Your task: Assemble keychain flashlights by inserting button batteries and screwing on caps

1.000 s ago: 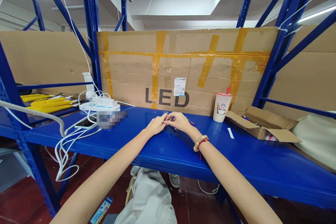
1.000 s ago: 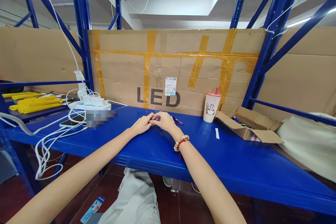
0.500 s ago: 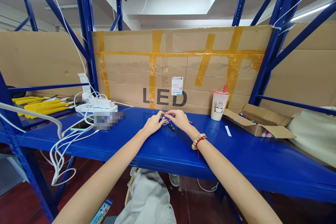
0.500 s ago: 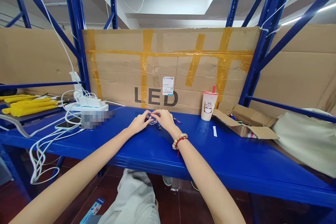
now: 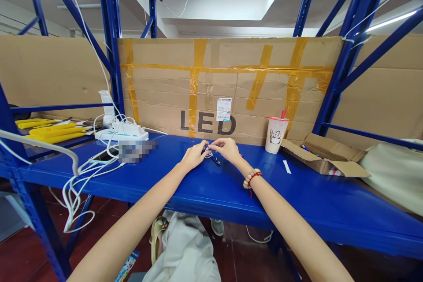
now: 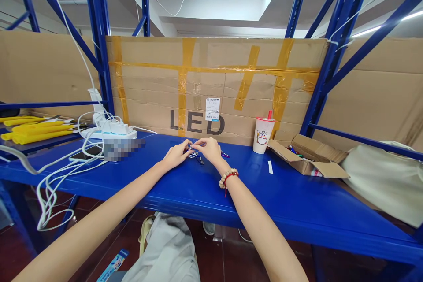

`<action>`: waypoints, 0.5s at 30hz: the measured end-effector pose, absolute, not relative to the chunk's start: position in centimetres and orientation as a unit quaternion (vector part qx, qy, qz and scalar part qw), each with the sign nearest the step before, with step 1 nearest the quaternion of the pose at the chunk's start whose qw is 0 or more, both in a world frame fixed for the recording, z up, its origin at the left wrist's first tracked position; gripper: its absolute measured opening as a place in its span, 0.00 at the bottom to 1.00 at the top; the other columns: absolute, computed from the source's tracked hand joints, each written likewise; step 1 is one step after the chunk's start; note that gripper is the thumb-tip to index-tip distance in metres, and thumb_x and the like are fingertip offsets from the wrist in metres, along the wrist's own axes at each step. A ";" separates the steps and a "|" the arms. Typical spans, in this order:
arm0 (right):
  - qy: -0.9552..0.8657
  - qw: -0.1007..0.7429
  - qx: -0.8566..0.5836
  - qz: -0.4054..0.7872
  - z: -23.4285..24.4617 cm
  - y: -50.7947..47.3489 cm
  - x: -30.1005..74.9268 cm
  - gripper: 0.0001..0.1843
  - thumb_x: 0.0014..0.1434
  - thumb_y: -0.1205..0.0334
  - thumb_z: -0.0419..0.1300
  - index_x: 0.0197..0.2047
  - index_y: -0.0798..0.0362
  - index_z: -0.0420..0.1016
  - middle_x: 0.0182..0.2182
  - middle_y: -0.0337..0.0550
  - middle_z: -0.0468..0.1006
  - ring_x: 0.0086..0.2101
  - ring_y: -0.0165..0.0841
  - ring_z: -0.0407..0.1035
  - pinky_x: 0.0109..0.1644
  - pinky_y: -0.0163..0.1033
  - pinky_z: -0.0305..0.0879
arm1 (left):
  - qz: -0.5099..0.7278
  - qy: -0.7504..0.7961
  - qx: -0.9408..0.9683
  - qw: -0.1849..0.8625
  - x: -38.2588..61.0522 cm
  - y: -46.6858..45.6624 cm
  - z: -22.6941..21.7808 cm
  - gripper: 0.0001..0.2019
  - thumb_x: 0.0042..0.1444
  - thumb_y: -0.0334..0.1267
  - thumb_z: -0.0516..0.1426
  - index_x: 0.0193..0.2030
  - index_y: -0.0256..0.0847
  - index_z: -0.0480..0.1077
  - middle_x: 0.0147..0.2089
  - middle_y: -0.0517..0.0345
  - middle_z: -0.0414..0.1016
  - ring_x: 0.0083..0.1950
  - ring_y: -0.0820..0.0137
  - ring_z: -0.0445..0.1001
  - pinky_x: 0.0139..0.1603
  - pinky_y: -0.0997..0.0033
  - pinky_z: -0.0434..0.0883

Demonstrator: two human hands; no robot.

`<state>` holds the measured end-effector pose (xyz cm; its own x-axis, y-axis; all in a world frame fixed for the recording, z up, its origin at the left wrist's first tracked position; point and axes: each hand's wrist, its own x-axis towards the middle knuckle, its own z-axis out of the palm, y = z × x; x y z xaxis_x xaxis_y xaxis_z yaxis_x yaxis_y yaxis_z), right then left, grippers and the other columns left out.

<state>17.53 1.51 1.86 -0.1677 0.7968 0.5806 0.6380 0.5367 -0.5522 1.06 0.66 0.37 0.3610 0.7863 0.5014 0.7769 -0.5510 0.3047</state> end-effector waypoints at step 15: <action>-0.748 0.453 -0.460 0.151 1.6 2.1 17.8 0.12 0.51 0.54 0.61 0.32 0.53 0.80 0.24 0.42 0.79 0.25 0.31 0.72 0.23 0.31 0.63 | 0.308 0.475 0.824 -0.042 1.1 0.9 0.4 0.09 0.60 0.43 0.50 0.40 0.43 0.67 0.37 0.57 0.75 0.42 0.66 0.72 0.43 0.70 0.66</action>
